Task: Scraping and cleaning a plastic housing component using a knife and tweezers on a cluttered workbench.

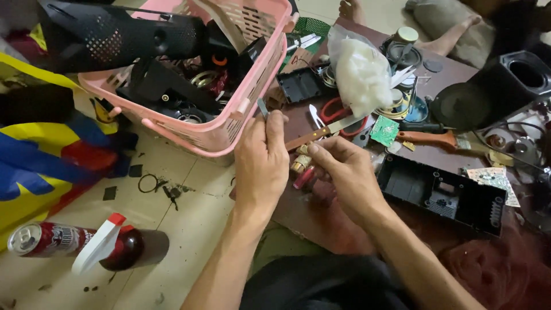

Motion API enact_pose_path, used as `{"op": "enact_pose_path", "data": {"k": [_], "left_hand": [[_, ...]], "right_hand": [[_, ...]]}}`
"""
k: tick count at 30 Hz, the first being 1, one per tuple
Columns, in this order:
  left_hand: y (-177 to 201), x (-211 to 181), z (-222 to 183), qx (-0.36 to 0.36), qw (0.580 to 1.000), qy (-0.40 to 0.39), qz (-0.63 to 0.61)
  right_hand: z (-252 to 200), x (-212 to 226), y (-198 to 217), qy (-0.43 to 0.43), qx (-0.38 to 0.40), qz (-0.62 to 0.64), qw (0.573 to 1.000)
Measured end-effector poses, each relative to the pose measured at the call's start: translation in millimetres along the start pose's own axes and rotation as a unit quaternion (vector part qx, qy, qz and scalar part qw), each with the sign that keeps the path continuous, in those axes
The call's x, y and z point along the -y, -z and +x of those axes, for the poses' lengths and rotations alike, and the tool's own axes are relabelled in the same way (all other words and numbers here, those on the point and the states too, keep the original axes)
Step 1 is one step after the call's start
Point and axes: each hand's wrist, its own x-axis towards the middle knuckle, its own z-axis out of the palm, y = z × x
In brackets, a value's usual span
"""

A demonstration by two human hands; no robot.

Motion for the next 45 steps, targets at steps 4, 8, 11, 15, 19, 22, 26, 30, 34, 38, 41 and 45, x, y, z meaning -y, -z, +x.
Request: {"op": "enact_pose_path", "data": {"k": [4,8,11,15,19,22,26,30,34,38,41,45], "left_hand": [[-7,-2,-2,-0.022,0.998,0.005,-0.065],[-16,3,-2,0.007,0.978,0.068,-0.196],[-18,0,-5,0.023,0.961,0.106,-0.254],[-25,16,-5,0.015,0.947,0.143,-0.286],[-27,24,-4,0.004,0.939,0.157,-0.306],[-34,22,-1,0.028,0.959,0.145,-0.243],[-71,6,27,0.100,0.981,0.161,-0.029],[-121,-3,57,0.118,0.989,0.075,0.050],[-146,-18,78,0.210,0.961,0.089,0.155],[-160,-20,84,0.234,0.953,0.102,0.160],[-179,-4,86,0.222,0.957,0.091,0.163],[-171,-20,73,0.248,0.947,0.110,0.173]], "right_hand": [[-1,5,0,-0.064,-0.004,0.088,0.994],[-1,8,4,-0.061,0.004,0.144,0.988],[4,-5,14,-0.059,0.015,0.152,0.987],[8,-10,21,-0.061,0.013,0.134,0.989],[19,-13,29,-0.051,-0.018,0.140,0.989],[27,-6,40,-0.025,-0.075,0.105,0.991],[58,-8,64,0.034,-0.170,0.095,0.980],[101,-23,87,0.052,-0.201,0.139,0.968],[121,-24,87,0.013,-0.215,0.139,0.967],[114,-32,87,0.029,-0.263,0.043,0.963],[94,-29,80,0.043,-0.279,-0.153,0.947],[79,-26,77,0.063,-0.306,-0.309,0.898]]}}
